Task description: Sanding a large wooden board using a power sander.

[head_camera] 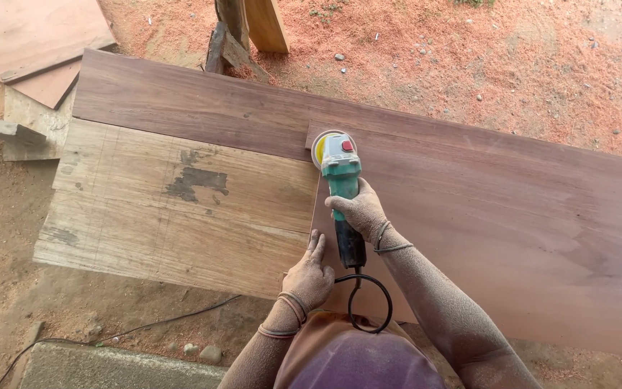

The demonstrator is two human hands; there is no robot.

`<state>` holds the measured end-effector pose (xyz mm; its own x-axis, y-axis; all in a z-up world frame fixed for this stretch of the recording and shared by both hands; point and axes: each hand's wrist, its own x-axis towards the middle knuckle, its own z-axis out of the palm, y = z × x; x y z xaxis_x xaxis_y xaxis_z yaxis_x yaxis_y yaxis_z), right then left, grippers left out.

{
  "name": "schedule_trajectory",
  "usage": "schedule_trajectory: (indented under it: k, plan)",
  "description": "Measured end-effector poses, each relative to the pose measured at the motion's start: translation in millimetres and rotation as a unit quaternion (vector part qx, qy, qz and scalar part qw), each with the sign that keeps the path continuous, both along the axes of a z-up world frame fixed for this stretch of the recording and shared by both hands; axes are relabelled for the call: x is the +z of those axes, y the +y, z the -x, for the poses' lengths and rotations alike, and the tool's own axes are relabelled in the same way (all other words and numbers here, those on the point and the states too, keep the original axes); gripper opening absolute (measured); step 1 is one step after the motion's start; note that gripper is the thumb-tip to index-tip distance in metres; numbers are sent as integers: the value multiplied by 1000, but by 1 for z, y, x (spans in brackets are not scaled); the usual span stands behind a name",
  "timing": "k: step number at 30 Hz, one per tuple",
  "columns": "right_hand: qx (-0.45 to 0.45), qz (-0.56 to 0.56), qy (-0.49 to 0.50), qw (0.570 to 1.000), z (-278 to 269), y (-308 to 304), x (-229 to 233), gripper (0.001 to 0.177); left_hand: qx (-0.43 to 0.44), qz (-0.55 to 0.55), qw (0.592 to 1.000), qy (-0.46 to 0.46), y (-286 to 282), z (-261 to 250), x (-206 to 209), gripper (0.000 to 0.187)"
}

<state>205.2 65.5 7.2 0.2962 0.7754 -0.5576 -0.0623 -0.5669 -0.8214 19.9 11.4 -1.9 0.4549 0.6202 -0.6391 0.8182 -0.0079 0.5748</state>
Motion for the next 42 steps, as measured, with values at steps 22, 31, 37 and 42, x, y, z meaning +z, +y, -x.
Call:
schedule_trajectory:
  k: [22, 31, 37, 42]
  plan:
    - [-35, -2, 14, 999, 2, 9, -2, 59, -28, 35, 999, 19, 9, 3, 6, 77]
    - [5, 15, -31, 999, -6, 5, 2, 61, -38, 34, 998, 31, 11, 1, 9, 77]
    - [-12, 26, -22, 999, -22, -18, 1, 58, -26, 28, 999, 27, 9, -2, 9, 75]
    - [-48, 16, -5, 999, -39, -36, 3, 58, -8, 3, 1000, 18, 6, -3, 10, 73]
